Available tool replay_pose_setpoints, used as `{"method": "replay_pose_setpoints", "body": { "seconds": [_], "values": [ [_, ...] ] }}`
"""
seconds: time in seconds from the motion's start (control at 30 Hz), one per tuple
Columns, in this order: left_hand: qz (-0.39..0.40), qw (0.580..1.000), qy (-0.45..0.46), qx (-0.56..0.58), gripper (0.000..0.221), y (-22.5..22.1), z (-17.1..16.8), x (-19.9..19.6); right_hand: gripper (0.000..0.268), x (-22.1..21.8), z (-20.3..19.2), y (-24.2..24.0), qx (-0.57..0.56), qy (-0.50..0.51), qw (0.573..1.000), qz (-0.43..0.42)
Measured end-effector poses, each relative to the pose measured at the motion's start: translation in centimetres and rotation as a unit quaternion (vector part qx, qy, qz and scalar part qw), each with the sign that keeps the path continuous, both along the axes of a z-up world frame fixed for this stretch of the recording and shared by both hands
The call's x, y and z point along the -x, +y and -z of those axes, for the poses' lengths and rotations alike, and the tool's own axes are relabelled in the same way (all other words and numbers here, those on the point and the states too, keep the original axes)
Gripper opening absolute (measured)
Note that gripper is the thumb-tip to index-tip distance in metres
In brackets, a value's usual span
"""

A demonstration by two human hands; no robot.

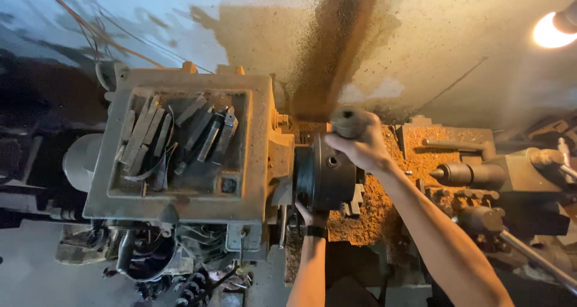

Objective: Operating a metal lathe to shape a cylindrical work piece by adjusting the chuck and tool post.

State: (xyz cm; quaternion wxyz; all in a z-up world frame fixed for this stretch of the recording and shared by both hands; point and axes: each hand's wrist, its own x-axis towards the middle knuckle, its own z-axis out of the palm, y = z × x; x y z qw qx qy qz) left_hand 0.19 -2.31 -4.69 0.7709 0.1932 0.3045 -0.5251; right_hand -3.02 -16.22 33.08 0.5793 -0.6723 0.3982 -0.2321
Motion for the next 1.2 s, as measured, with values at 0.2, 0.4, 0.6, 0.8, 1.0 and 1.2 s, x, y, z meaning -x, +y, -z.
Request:
{"method": "replay_pose_setpoints", "body": {
  "seconds": [0.2,0.4,0.6,0.8,1.0,1.2],
  "values": [
    [-0.014,0.999,-0.020,0.026,0.050,1.7,0.5,0.6,0.019,11.1,6.3,8.9,0.004,-0.234,0.972,-0.005],
    [0.019,0.788,-0.544,-0.288,0.023,12.2,-8.8,3.7,0.024,18.1,12.6,18.3,-0.217,-0.176,0.950,0.141],
    [0.109,0.132,-0.791,-0.588,0.047,20.3,-18.3,-5.2,0.014,22.0,14.9,20.6,-0.274,-0.155,0.939,0.138],
    [0.379,0.157,-0.699,-0.586,0.031,22.0,-15.5,-9.5,0.014,23.3,13.4,21.0,-0.275,-0.155,0.939,0.134],
    [0.368,0.190,-0.696,-0.587,0.036,20.1,-15.7,-7.5,0.014,24.0,14.2,21.8,-0.272,-0.175,0.938,0.122],
    [0.322,0.215,-0.733,-0.559,0.043,22.7,-10.5,-9.0,0.015,24.0,14.2,22.0,-0.280,-0.199,0.932,0.115]
  ]
}}
